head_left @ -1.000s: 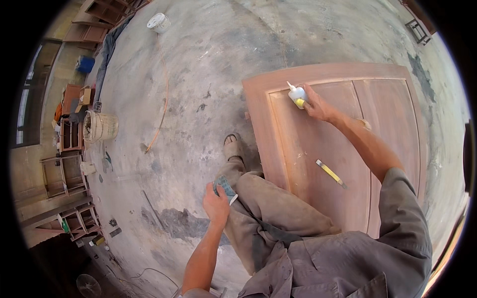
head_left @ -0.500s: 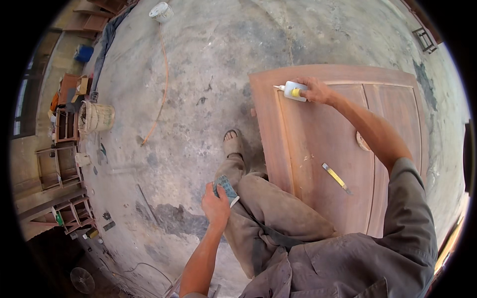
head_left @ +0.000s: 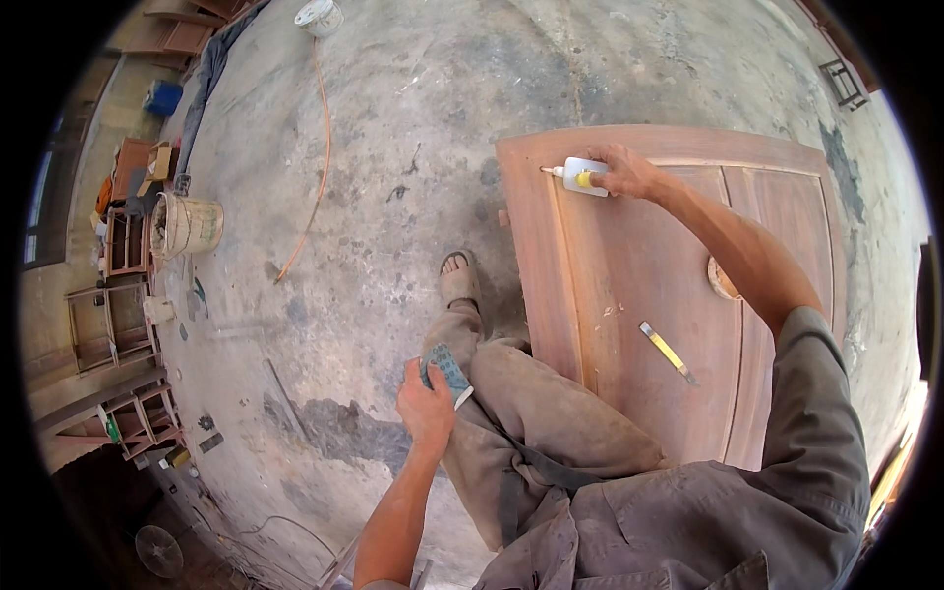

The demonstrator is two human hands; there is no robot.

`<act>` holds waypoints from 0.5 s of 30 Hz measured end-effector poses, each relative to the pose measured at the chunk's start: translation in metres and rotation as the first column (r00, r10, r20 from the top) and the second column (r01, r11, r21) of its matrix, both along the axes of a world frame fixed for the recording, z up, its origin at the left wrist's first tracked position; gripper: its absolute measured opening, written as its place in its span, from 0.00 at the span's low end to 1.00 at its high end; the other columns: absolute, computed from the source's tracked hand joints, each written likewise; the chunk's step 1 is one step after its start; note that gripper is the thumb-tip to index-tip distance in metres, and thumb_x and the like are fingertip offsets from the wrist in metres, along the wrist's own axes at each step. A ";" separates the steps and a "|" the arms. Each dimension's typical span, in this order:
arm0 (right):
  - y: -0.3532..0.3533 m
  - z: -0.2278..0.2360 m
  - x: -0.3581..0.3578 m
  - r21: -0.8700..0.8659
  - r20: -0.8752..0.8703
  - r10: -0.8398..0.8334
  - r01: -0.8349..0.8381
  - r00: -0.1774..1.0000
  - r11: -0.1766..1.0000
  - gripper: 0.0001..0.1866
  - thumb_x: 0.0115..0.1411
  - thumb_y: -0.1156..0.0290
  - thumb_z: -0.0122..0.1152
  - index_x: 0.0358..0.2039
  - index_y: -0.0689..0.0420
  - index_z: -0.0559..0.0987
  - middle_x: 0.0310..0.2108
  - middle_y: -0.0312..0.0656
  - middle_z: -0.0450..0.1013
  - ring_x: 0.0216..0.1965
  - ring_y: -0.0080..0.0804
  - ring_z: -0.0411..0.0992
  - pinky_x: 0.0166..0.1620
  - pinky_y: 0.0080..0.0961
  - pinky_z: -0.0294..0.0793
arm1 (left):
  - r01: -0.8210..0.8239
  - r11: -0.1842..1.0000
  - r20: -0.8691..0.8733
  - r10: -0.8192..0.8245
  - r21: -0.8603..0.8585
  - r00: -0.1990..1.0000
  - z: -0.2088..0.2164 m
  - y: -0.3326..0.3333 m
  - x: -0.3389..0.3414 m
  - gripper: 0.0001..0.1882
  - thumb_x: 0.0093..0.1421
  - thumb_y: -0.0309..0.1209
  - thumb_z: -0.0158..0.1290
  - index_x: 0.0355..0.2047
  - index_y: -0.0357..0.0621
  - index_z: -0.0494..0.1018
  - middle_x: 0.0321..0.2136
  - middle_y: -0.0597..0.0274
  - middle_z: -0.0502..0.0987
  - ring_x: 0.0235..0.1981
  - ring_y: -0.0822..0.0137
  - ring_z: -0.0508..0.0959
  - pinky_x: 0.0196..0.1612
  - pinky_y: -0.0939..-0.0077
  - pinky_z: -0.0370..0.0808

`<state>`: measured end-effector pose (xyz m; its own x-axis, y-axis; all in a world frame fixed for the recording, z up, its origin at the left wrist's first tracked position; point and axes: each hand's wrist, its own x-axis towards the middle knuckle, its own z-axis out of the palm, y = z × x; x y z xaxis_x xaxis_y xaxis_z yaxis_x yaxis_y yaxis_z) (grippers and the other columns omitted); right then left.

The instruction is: The person applies glue to the edges of a wooden panel using a squeeze bottle and spreads it with a small tool. They then use a sanding block to smooth the surface and edges of the panel.

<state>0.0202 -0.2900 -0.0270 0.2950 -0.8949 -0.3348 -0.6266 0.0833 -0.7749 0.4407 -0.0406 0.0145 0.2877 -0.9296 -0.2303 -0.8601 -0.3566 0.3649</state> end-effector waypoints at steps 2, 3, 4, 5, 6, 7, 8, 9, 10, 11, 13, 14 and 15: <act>0.000 0.007 0.004 0.009 -0.020 0.002 -0.002 1.000 1.000 0.20 0.58 0.71 0.61 0.52 0.61 0.81 0.30 0.46 0.80 0.24 0.30 0.78 0.29 0.31 0.80 | -0.012 1.000 -0.001 0.012 0.006 1.000 0.001 0.001 0.000 0.18 0.67 0.39 0.52 0.50 0.40 0.74 0.36 0.36 0.81 0.39 0.34 0.79 0.44 0.42 0.74; 0.001 0.005 0.002 0.005 -0.023 0.000 0.000 1.000 1.000 0.20 0.58 0.71 0.61 0.52 0.61 0.81 0.31 0.45 0.80 0.24 0.30 0.78 0.29 0.31 0.80 | -0.012 1.000 -0.004 0.012 0.008 1.000 0.001 0.000 -0.001 0.18 0.67 0.39 0.52 0.50 0.40 0.74 0.36 0.36 0.81 0.40 0.34 0.79 0.44 0.42 0.74; 0.001 0.004 0.000 0.001 -0.026 -0.002 0.002 1.000 1.000 0.20 0.58 0.71 0.61 0.52 0.61 0.81 0.31 0.45 0.80 0.24 0.30 0.78 0.29 0.31 0.80 | -0.009 1.000 -0.006 0.009 0.004 1.000 0.001 -0.001 -0.002 0.18 0.67 0.39 0.52 0.50 0.40 0.74 0.36 0.36 0.81 0.40 0.34 0.79 0.44 0.42 0.74; 0.001 0.003 -0.003 -0.003 -0.029 -0.004 0.004 1.000 1.000 0.20 0.58 0.71 0.61 0.52 0.61 0.81 0.31 0.45 0.80 0.24 0.30 0.78 0.29 0.30 0.80 | -0.005 1.000 -0.007 0.006 0.001 1.000 0.001 -0.002 -0.003 0.18 0.67 0.39 0.52 0.50 0.40 0.74 0.36 0.36 0.81 0.40 0.34 0.79 0.44 0.42 0.74; 0.001 0.004 -0.001 0.008 -0.032 -0.005 0.005 0.999 1.000 0.20 0.58 0.71 0.61 0.52 0.61 0.81 0.31 0.45 0.80 0.24 0.30 0.78 0.28 0.30 0.80 | -0.006 1.000 -0.006 0.006 -0.001 1.000 0.001 -0.001 -0.002 0.18 0.67 0.39 0.52 0.50 0.40 0.74 0.36 0.36 0.81 0.40 0.34 0.79 0.44 0.42 0.74; 0.002 0.006 -0.001 0.018 -0.036 -0.006 0.006 0.999 1.000 0.20 0.58 0.71 0.61 0.52 0.61 0.81 0.32 0.45 0.80 0.24 0.30 0.78 0.28 0.30 0.80 | -0.008 1.000 -0.008 0.008 -0.002 1.000 0.001 -0.001 -0.002 0.18 0.67 0.39 0.52 0.50 0.40 0.74 0.36 0.36 0.81 0.40 0.34 0.79 0.44 0.42 0.74; 0.003 0.008 0.000 0.029 -0.039 -0.006 0.007 0.999 1.000 0.20 0.58 0.71 0.61 0.52 0.61 0.81 0.32 0.45 0.80 0.24 0.30 0.78 0.28 0.30 0.80 | -0.011 1.000 -0.010 0.011 -0.002 1.000 0.000 0.000 -0.001 0.18 0.67 0.39 0.52 0.50 0.40 0.74 0.36 0.36 0.81 0.40 0.34 0.79 0.44 0.42 0.74; 0.003 0.009 0.001 0.036 -0.039 -0.010 0.012 0.999 0.999 0.20 0.58 0.71 0.61 0.52 0.61 0.81 0.32 0.45 0.80 0.24 0.30 0.78 0.28 0.30 0.80 | -0.012 1.000 -0.012 0.012 -0.003 1.000 0.000 0.000 0.000 0.18 0.67 0.40 0.52 0.50 0.40 0.74 0.36 0.37 0.81 0.39 0.34 0.79 0.44 0.42 0.74; 0.003 0.010 0.002 0.043 -0.040 -0.013 0.015 0.999 0.999 0.20 0.58 0.71 0.61 0.52 0.60 0.81 0.32 0.45 0.80 0.24 0.30 0.78 0.28 0.30 0.80 | -0.012 1.000 -0.005 0.012 0.005 1.000 0.000 0.000 0.000 0.18 0.67 0.40 0.51 0.50 0.40 0.74 0.36 0.37 0.81 0.39 0.34 0.79 0.44 0.42 0.74; 0.003 0.012 0.004 0.050 -0.040 -0.015 0.017 0.999 0.999 0.20 0.58 0.71 0.61 0.52 0.60 0.81 0.32 0.45 0.80 0.24 0.31 0.78 0.28 0.30 0.80 | -0.013 1.000 0.003 0.013 0.013 1.000 0.000 0.000 -0.001 0.18 0.68 0.40 0.51 0.50 0.41 0.74 0.36 0.37 0.81 0.39 0.34 0.79 0.44 0.42 0.74; 0.000 0.011 0.006 0.023 -0.033 -0.016 0.017 0.999 1.000 0.20 0.58 0.71 0.61 0.51 0.61 0.81 0.32 0.44 0.80 0.24 0.31 0.78 0.28 0.30 0.80 | -0.013 1.000 0.019 0.013 0.024 1.000 0.000 0.000 -0.001 0.18 0.68 0.41 0.51 0.50 0.41 0.74 0.36 0.38 0.81 0.39 0.35 0.79 0.44 0.42 0.74; -0.002 0.010 0.008 0.009 -0.029 -0.015 0.016 0.999 1.000 0.20 0.57 0.70 0.61 0.51 0.61 0.81 0.32 0.44 0.80 0.24 0.31 0.78 0.28 0.30 0.80 | -0.015 0.999 0.028 0.015 0.028 1.000 -0.001 0.000 0.000 0.18 0.68 0.41 0.51 0.50 0.42 0.74 0.35 0.38 0.81 0.39 0.35 0.79 0.44 0.42 0.74; -0.004 0.006 0.008 0.004 -0.012 -0.027 0.027 1.000 1.000 0.20 0.57 0.70 0.62 0.51 0.61 0.81 0.32 0.43 0.80 0.24 0.31 0.78 0.28 0.30 0.80 | -0.014 0.999 0.034 0.013 0.033 0.999 -0.002 -0.001 -0.001 0.18 0.68 0.41 0.51 0.49 0.42 0.74 0.35 0.38 0.81 0.39 0.35 0.79 0.44 0.41 0.74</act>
<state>0.0280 -0.2936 -0.0209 0.2667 -0.9013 -0.3415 -0.6333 0.1032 -0.7670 0.4394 -0.0415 0.0128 0.3086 -0.9175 -0.2509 -0.8665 -0.3800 0.3236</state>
